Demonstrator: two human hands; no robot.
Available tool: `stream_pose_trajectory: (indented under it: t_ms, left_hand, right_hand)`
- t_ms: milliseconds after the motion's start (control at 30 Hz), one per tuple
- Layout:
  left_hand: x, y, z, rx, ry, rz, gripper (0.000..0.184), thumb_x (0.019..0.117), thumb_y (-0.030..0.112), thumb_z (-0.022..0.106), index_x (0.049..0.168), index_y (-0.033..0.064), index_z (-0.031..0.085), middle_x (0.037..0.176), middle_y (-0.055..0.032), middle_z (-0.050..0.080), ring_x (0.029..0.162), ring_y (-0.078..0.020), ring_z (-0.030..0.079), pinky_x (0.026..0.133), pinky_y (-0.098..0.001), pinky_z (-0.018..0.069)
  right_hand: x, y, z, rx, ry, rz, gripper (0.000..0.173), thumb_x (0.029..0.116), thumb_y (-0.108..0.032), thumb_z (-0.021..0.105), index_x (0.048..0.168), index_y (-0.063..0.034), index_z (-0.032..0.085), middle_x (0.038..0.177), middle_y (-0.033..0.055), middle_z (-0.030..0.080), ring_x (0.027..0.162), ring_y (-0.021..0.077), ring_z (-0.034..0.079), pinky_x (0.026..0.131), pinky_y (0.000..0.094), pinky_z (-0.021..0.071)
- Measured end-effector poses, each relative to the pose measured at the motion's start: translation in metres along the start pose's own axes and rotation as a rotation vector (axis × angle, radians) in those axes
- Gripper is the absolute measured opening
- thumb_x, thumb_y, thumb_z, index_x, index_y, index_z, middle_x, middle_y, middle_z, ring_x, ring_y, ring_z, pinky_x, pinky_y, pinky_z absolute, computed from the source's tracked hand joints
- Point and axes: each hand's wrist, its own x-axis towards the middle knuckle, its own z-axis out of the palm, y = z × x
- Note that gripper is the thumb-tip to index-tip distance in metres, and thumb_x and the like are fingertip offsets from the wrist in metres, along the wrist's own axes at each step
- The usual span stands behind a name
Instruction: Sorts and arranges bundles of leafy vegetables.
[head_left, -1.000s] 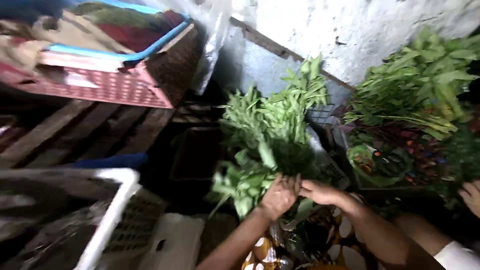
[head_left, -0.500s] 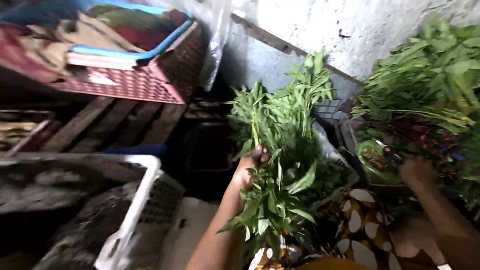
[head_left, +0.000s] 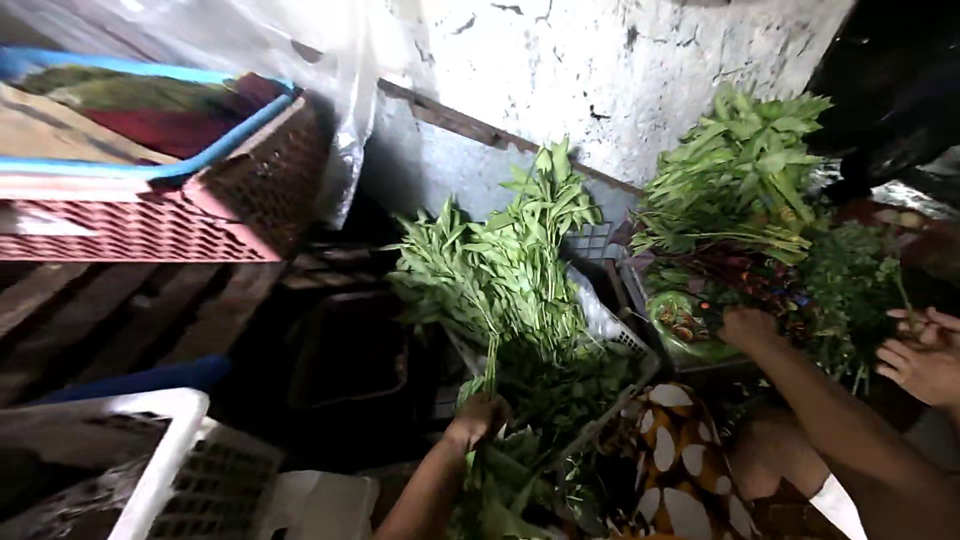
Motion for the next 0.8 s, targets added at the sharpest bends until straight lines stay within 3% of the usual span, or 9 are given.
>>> stream_pose_trajectory:
  t_ms: [100, 167, 233, 333, 400, 533, 600, 700, 800]
  left_hand:
    - [0.0, -0.006, -0.009, 0.015, 0.051, 0.046, 0.045, 0.1101, 0.036, 0.046, 0.136, 0.001, 0.056, 0.116, -0.0211, 0.065, 0.103, -0.0307, 0.065, 0.093, -0.0514, 0.0519]
    - [-0.003, -0.004, -0.018, -0.031, 0.053, 0.103, 0.046, 0.1099, 0.036, 0.047, 0.139, 0.0008, 0.055, 0.126, -0.0236, 0.063, 0.113, -0.0337, 0.063, 0.1, -0.0537, 0.0499]
    - [-0.008, 0.001, -0.021, -0.134, 0.011, 0.184, 0.044, 0.1093, 0.034, 0.049, 0.139, 0.0026, 0.055, 0.12, -0.0163, 0.064, 0.103, -0.0229, 0.065, 0.093, -0.0427, 0.054]
    - [-0.015, 0.023, -0.017, -0.249, -0.106, 0.229, 0.035, 0.1096, 0.03, 0.048, 0.132, 0.003, 0.055, 0.101, -0.0021, 0.061, 0.08, -0.0074, 0.058, 0.076, -0.0265, 0.0521]
    - [-0.015, 0.037, -0.01, -0.275, -0.199, 0.251, 0.033, 0.1092, 0.027, 0.049, 0.131, 0.0029, 0.052, 0.098, 0.0004, 0.059, 0.079, -0.0056, 0.056, 0.074, -0.0246, 0.0504]
    - [-0.016, 0.051, 0.005, -0.255, -0.356, 0.276, 0.025, 0.1092, 0.025, 0.049, 0.124, 0.0055, 0.053, 0.089, 0.003, 0.054, 0.068, -0.005, 0.051, 0.065, -0.0229, 0.0473]
    - [-0.018, 0.051, 0.01, -0.219, -0.408, 0.279, 0.018, 0.1094, 0.025, 0.048, 0.112, 0.0083, 0.055, 0.078, 0.0053, 0.051, 0.06, -0.0038, 0.046, 0.057, -0.0201, 0.0425]
    - [-0.023, 0.052, 0.011, -0.112, -0.44, 0.265, 0.023, 0.1098, 0.027, 0.048, 0.117, 0.007, 0.057, 0.081, 0.0033, 0.052, 0.061, -0.0044, 0.047, 0.057, -0.0209, 0.0425]
    - [-0.019, 0.046, 0.009, -0.077, -0.447, 0.269, 0.023, 0.1101, 0.028, 0.047, 0.114, 0.0071, 0.057, 0.079, 0.0037, 0.051, 0.061, -0.0046, 0.047, 0.058, -0.0212, 0.0429]
  right_hand:
    - [-0.007, 0.014, -0.013, 0.127, 0.002, 0.039, 0.068, 0.0975, -0.038, 0.068, 0.146, 0.0055, 0.049, 0.147, 0.0346, 0.048, 0.133, 0.0532, 0.05, 0.106, 0.0715, 0.0403]
    - [-0.015, 0.021, -0.016, 0.227, 0.019, 0.01, 0.086, 0.0906, -0.047, 0.076, 0.152, 0.0024, 0.04, 0.152, 0.0356, 0.039, 0.138, 0.0543, 0.044, 0.108, 0.0711, 0.0391]
    - [-0.029, 0.009, -0.018, 0.342, -0.01, -0.07, 0.102, 0.0836, -0.051, 0.082, 0.155, 0.0023, 0.032, 0.155, 0.0369, 0.032, 0.141, 0.0549, 0.038, 0.11, 0.0696, 0.0385]
    - [-0.07, -0.035, -0.008, 0.654, -0.226, -0.319, 0.095, 0.0867, -0.033, 0.081, 0.158, -0.0036, 0.026, 0.15, 0.0281, 0.045, 0.132, 0.0407, 0.052, 0.106, 0.0583, 0.0471]
    - [-0.098, -0.07, 0.01, 0.794, -0.438, -0.472, 0.088, 0.0839, -0.029, 0.077, 0.156, -0.007, 0.031, 0.137, 0.0189, 0.057, 0.115, 0.027, 0.063, 0.096, 0.0456, 0.0554]
    - [-0.124, -0.13, 0.037, 0.837, -0.809, -0.591, 0.078, 0.0935, -0.029, 0.07, 0.158, -0.0134, 0.029, 0.127, 0.014, 0.059, 0.098, 0.0198, 0.065, 0.087, 0.0395, 0.0564]
    - [-0.124, -0.149, 0.049, 0.831, -0.838, -0.623, 0.075, 0.0952, -0.035, 0.067, 0.157, -0.0133, 0.031, 0.119, 0.0133, 0.061, 0.093, 0.019, 0.063, 0.083, 0.0398, 0.0557]
    - [-0.12, -0.161, 0.049, 0.832, -0.874, -0.655, 0.078, 0.0935, -0.035, 0.068, 0.158, -0.0139, 0.031, 0.13, 0.0161, 0.058, 0.101, 0.021, 0.062, 0.088, 0.0423, 0.0539]
    - [-0.116, -0.165, 0.053, 0.853, -0.896, -0.665, 0.072, 0.0917, -0.037, 0.07, 0.151, -0.0106, 0.039, 0.12, 0.0118, 0.059, 0.09, 0.016, 0.061, 0.078, 0.037, 0.0546]
